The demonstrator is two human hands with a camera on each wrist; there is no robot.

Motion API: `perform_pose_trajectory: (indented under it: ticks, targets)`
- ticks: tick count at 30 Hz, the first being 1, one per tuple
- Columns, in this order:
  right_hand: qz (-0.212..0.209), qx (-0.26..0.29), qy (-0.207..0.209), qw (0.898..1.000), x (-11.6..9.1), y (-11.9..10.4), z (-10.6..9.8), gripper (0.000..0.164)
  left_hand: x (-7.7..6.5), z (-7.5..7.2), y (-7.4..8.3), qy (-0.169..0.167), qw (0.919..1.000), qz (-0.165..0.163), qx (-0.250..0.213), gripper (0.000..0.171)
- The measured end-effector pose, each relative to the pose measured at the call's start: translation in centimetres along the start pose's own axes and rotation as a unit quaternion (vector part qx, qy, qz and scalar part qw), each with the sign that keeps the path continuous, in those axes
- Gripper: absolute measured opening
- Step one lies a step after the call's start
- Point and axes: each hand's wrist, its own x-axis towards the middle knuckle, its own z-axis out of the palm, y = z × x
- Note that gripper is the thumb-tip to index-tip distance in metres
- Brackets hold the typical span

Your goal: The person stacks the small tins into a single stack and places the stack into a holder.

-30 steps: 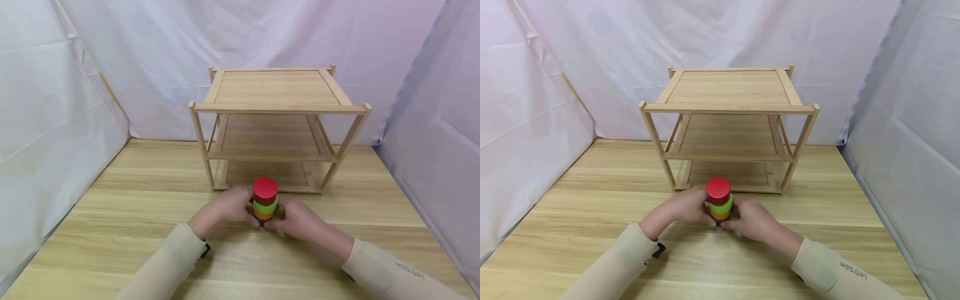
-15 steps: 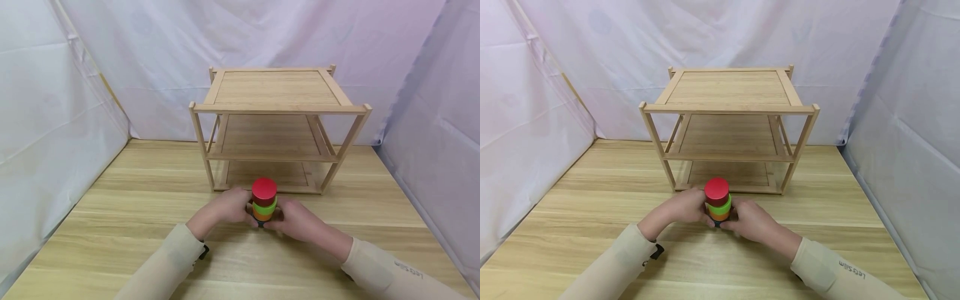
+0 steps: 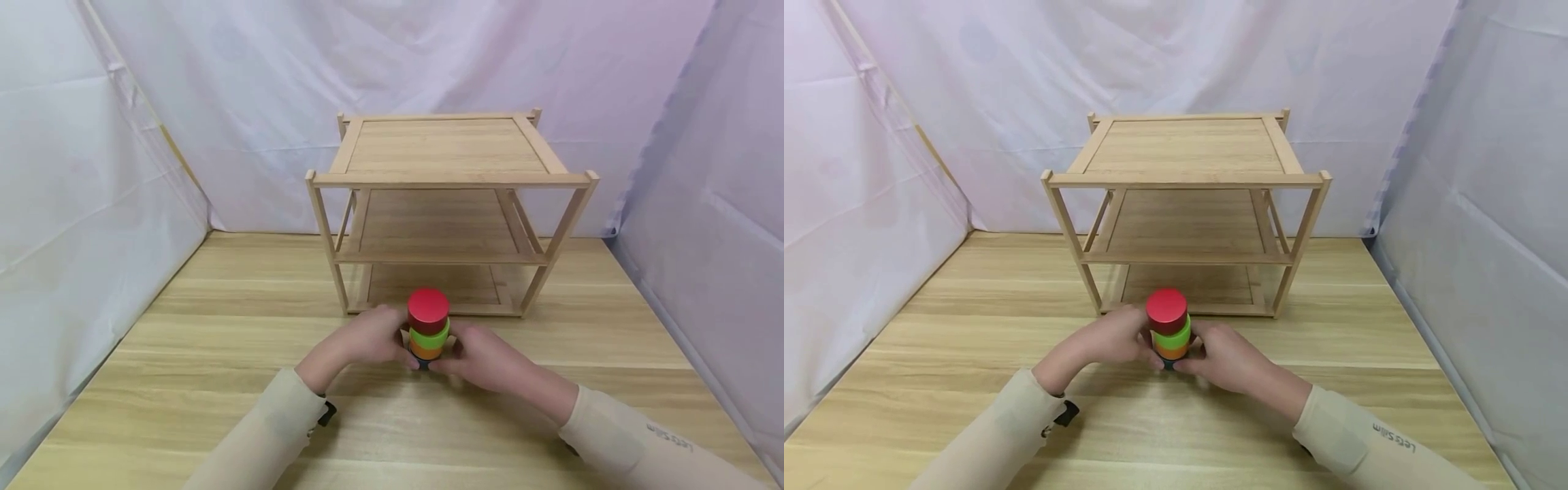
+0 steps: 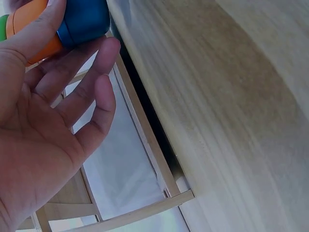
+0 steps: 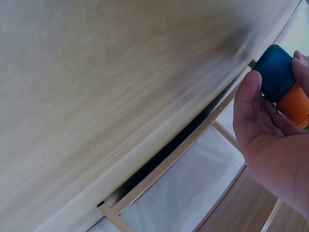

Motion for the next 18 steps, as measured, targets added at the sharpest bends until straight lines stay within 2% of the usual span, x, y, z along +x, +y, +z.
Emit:
perform_pose_trajectory:
  ticks: [8, 18]
  targets:
    - [-0.008, 0.021, -0.004, 1.0, -0.4, -0.3, -0.8, 0.036, -0.8, -0.6, 0.5, 0.012, 0.9992, 0.033, -0.02, 0.056]
    - [-0.038, 0.041, -0.002, 0.998, -1.2, -0.9, -1.7, 0.034, -2.0, -1.2, 1.7, 0.022, 0.9981, 0.053, -0.024, 0.049]
